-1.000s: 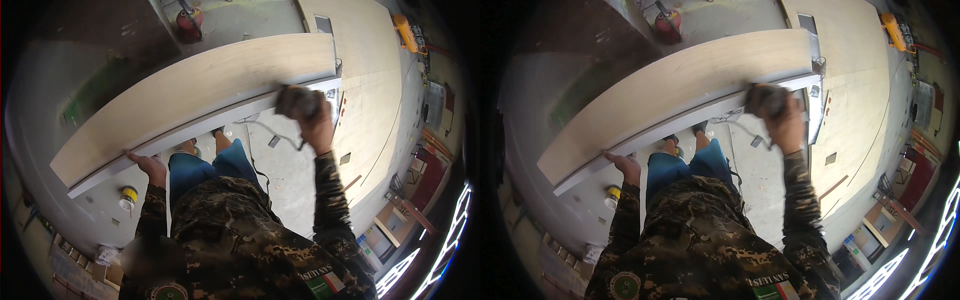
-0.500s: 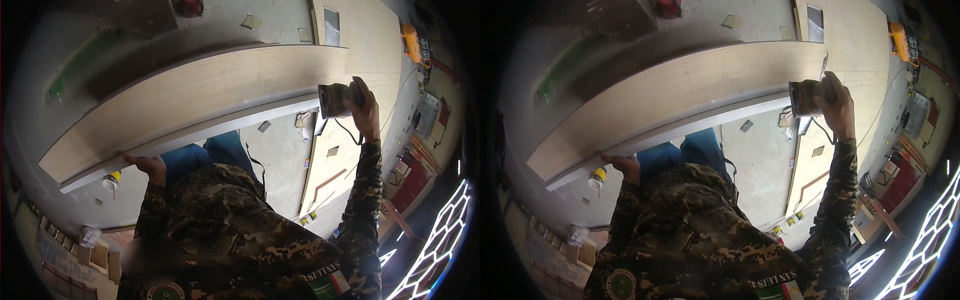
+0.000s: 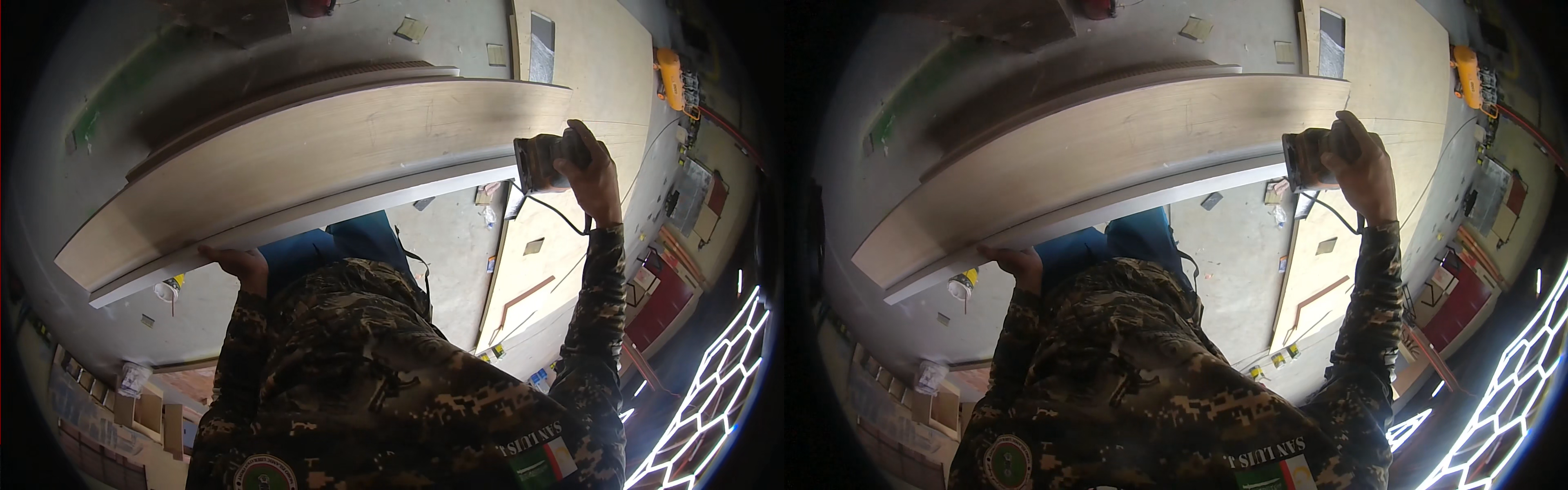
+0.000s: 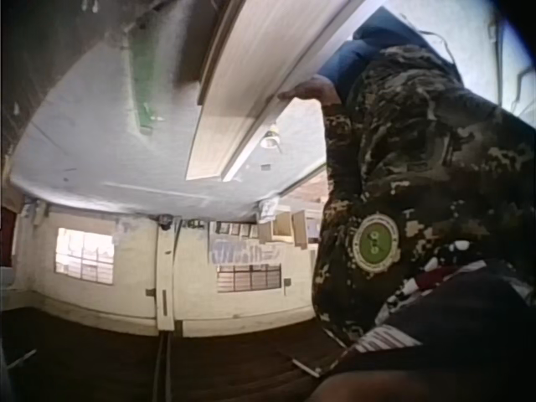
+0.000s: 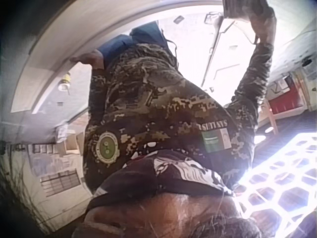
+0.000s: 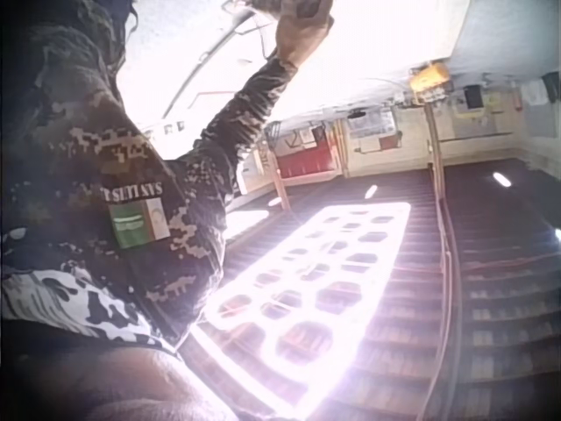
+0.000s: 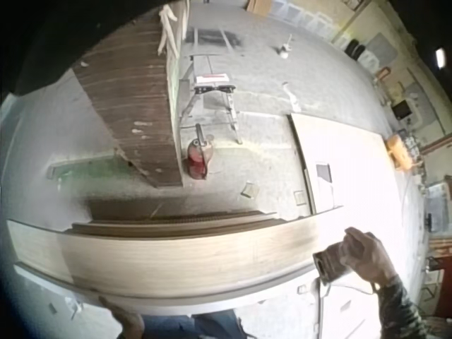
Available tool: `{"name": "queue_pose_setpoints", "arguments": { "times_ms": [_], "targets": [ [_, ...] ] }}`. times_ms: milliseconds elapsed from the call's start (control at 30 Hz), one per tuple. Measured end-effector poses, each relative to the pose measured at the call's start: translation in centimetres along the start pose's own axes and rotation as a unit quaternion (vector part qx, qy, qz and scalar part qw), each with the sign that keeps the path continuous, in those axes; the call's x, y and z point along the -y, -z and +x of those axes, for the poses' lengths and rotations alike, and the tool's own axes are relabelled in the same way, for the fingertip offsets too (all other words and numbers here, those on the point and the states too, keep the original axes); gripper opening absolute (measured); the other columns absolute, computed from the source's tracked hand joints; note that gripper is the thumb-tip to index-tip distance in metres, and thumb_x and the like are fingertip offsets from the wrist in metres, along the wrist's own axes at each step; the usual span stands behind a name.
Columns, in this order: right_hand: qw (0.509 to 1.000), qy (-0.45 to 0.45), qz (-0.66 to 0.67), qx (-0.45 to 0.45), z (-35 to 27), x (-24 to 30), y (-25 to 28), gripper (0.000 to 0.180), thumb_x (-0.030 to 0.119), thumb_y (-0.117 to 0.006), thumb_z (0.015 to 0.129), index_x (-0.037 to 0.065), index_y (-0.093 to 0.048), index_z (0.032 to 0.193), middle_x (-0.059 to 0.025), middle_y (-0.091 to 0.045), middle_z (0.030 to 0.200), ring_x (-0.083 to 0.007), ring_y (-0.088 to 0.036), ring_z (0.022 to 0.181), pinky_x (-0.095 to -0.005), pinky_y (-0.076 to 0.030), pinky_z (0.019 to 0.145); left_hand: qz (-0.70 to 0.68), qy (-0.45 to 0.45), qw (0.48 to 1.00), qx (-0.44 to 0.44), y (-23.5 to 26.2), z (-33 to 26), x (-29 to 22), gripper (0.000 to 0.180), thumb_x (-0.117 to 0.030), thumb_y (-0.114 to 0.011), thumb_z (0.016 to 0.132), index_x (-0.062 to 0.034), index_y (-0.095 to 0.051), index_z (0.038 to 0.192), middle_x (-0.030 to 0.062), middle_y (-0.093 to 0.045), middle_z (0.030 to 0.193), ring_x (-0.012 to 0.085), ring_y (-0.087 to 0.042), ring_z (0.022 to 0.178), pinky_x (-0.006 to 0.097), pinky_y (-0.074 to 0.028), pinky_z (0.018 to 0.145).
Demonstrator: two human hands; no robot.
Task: The person sands the surface and edges of a wooden board using a power sander.
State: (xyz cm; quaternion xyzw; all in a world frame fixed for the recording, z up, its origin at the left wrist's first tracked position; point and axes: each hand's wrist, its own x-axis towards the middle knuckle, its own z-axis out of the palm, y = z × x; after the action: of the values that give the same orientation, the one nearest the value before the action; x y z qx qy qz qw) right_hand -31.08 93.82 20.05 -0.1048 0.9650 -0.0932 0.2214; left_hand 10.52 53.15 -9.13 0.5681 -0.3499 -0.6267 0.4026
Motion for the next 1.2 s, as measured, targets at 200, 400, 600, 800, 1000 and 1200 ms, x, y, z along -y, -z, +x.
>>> {"name": "queue_pose_setpoints", "arguments": {
  "times_ms": [200,400,600,800,1000,1200],
  "targets": [
    [0.999,0.000,-0.045,-0.027,-2.4,0.0,-0.7,0.074,0.017,-0.077,0.076,0.018,-0.051,0.145,-0.0233,-0.063,0.112,-0.0416,-0.067,0.103,-0.0480,-0.055,0.089,-0.049,0.067,0.996,0.030,-2.6,-1.2,-0.8,0.068,-0.023,-0.052,0.107,-0.0010,-0.013,0.158,0.0236,-0.036,0.154,0.0321,-0.043,0.137,0.046,-0.035,0.117],
    [0.994,-0.057,-0.028,-0.086,-6.2,1.3,-3.6,0.074,0.022,-0.080,0.076,0.017,-0.048,0.143,-0.0234,-0.057,0.114,-0.0452,-0.069,0.096,-0.0504,-0.059,0.081,0.129,0.013,0.992,-0.001,-7.0,-3.6,-2.2,0.071,-0.055,-0.037,0.106,-0.0046,-0.030,0.156,0.0177,-0.039,0.156,0.0315,-0.042,0.141,0.044,-0.032,0.120],
    [0.986,0.028,0.056,-0.154,-9.6,3.4,-8.3,0.073,0.014,-0.080,0.075,0.013,-0.049,0.141,-0.0218,-0.056,0.115,-0.0421,-0.063,0.101,-0.0467,-0.055,0.088,0.015,0.070,0.997,0.008,-6.2,-2.3,-3.4,0.074,-0.061,-0.036,0.104,-0.0083,-0.032,0.156,0.0116,-0.038,0.159,0.0320,-0.039,0.143,0.044,-0.031,0.121],
    [0.976,0.058,0.157,-0.142,-7.4,2.9,-6.1,0.067,0.009,-0.077,0.075,0.003,-0.053,0.137,-0.0215,-0.064,0.118,-0.0325,-0.066,0.107,-0.0407,-0.055,0.091,0.037,0.193,0.980,0.011,-11.3,-4.9,-7.9,0.083,-0.072,-0.034,0.099,-0.0150,-0.026,0.159,0.0112,-0.031,0.163,0.0322,-0.029,0.149,0.058,-0.022,0.121],
    [0.973,0.140,0.182,0.013,-0.3,6.1,-0.2,0.059,0.029,-0.082,0.086,0.005,-0.053,0.133,-0.0158,-0.069,0.111,-0.0253,-0.068,0.100,-0.0361,-0.055,0.090,0.030,0.213,0.976,0.021,-12.4,-4.8,-9.1,0.090,-0.078,-0.033,0.095,-0.0194,-0.017,0.161,0.0125,-0.022,0.165,0.0368,-0.023,0.151,0.064,-0.018,0.119],
    [0.957,0.135,0.187,0.173,3.9,10.7,1.1,0.059,0.012,-0.081,0.083,0.005,-0.053,0.136,-0.0094,-0.068,0.112,-0.0184,-0.065,0.101,-0.0320,-0.053,0.091,0.045,0.212,0.975,0.043,-11.3,-4.0,-7.8,0.093,-0.079,-0.036,0.094,-0.0180,-0.016,0.161,0.0133,-0.025,0.163,0.0403,-0.029,0.147,0.067,-0.024,0.113]
  ]
}}
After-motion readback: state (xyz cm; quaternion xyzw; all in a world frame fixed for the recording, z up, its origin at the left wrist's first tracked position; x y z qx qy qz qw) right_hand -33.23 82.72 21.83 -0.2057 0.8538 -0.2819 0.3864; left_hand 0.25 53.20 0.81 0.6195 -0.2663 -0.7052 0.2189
